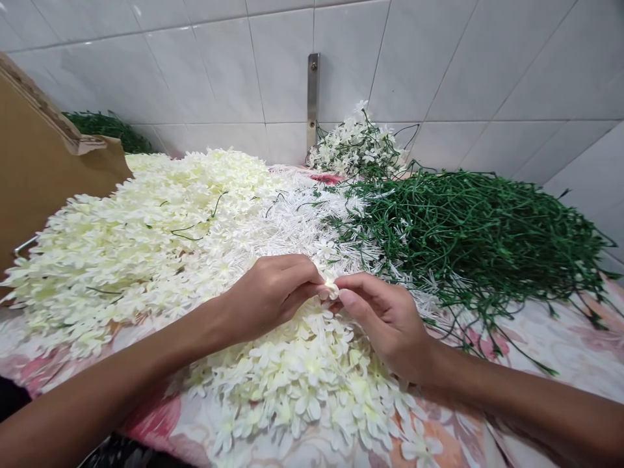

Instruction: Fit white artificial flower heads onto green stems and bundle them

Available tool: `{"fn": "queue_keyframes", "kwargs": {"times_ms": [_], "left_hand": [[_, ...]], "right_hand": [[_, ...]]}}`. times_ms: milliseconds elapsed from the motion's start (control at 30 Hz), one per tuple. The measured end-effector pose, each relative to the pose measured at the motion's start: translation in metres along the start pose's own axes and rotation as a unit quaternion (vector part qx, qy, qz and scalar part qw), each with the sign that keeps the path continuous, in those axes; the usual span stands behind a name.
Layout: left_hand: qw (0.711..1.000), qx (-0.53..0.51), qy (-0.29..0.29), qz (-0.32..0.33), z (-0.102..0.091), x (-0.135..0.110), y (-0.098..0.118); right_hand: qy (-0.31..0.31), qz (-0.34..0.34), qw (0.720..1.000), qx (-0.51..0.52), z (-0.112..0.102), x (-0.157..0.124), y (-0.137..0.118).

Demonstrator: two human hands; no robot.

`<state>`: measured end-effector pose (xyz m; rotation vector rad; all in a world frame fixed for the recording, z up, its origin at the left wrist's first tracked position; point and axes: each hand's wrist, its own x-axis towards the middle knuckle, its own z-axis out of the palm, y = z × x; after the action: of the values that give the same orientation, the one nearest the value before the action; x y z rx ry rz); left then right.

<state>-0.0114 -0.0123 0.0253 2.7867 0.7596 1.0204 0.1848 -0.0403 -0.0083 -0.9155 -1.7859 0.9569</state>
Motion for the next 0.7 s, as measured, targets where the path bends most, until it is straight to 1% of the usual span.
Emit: {"fn": "queue_keyframes", "kwargs": {"times_ms": [167, 400, 567, 700], "left_hand": [[1.000, 0.010, 0.002, -0.004, 0.000, 0.000, 0.000], [0.999, 0.037, -0.001, 0.005, 0.004, -0.001, 0.006], [1.000, 0.030, -0.006, -0.003, 0.010, -0.004, 0.008], [0.999, 0.025, 0.030, 0.004, 0.013, -0.004, 0.008]], "right_hand": [[0.005, 0.013, 1.000, 0.000, 0.000, -0.001, 0.001], [0.005, 0.019, 1.000, -0.013, 0.000, -0.001, 0.001], [0.012, 0.054, 0.998, 0.007, 0.001, 0.003, 0.000], [0.025, 0.062, 0.998, 0.019, 0.002, 0.003, 0.001]]}}
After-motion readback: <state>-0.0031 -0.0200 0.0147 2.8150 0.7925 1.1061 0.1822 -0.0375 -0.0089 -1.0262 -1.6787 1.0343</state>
